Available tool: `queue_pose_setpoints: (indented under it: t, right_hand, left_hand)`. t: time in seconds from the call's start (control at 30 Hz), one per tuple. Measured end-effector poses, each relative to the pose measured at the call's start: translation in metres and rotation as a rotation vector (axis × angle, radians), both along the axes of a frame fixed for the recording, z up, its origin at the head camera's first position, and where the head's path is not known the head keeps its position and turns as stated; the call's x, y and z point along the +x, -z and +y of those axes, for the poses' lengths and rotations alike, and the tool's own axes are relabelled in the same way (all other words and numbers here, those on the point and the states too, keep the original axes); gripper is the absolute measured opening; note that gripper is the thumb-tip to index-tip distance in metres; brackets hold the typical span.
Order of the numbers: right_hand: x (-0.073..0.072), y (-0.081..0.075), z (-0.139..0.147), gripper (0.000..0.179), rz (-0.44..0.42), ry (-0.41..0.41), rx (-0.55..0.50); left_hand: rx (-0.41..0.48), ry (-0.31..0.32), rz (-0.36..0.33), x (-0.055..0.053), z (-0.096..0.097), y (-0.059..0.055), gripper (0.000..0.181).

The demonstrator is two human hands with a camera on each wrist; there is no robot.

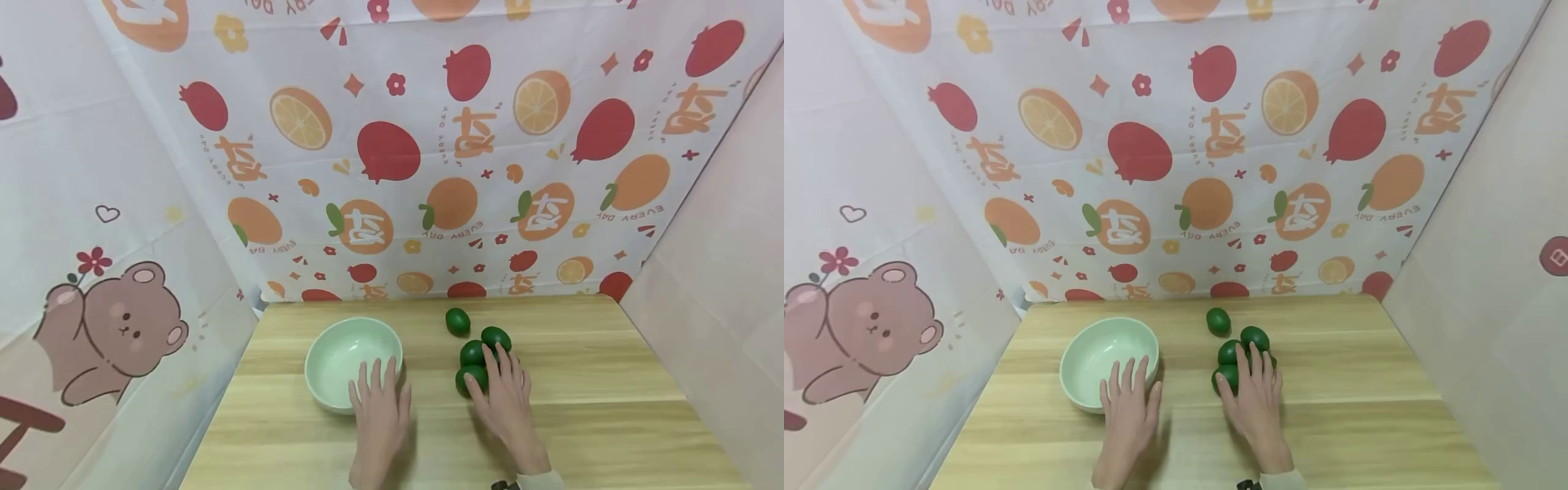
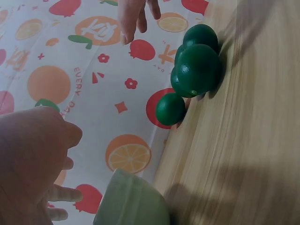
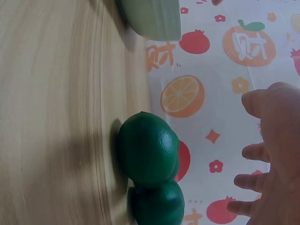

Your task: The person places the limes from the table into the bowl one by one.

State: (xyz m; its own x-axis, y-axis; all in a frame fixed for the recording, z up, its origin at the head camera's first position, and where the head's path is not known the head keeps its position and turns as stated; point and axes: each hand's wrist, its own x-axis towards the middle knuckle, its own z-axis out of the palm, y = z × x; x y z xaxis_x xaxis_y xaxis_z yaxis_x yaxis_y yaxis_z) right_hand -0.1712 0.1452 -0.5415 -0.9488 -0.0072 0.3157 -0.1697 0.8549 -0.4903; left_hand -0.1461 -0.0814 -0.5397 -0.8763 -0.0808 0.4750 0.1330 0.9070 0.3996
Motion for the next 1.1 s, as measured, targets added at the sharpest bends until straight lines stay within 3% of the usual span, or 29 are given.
queue_pose_setpoints:
  t: [0.17,0.37,0.53,0.93,1.1]
  right_hand:
    - [-0.006,0.0,0.006,0.07,-0.017,0.004,0.009]
    - [-0.007,-0.003,0.013,0.071,-0.007,-0.007,0.013]
    - [-0.007,-0.006,0.017,0.071,-0.001,-0.018,0.017]
    - [-0.009,-0.011,0.018,0.069,0.023,-0.05,0.027]
    - [-0.016,-0.012,0.02,0.069,0.066,-0.063,0.054]
  left_hand:
    - [0.005,0.0,0.022,-0.003,-0.001,-0.002,0.051]
    - [0.006,-0.008,0.002,-0.003,-0.005,-0.003,0.049]
    - [-0.001,-0.012,-0.024,-0.005,-0.011,-0.003,0.05]
    - [-0.017,-0.04,-0.002,-0.006,-0.03,-0.005,0.048]
    - [-0.011,-0.051,-0.054,-0.008,-0.041,-0.008,0.049]
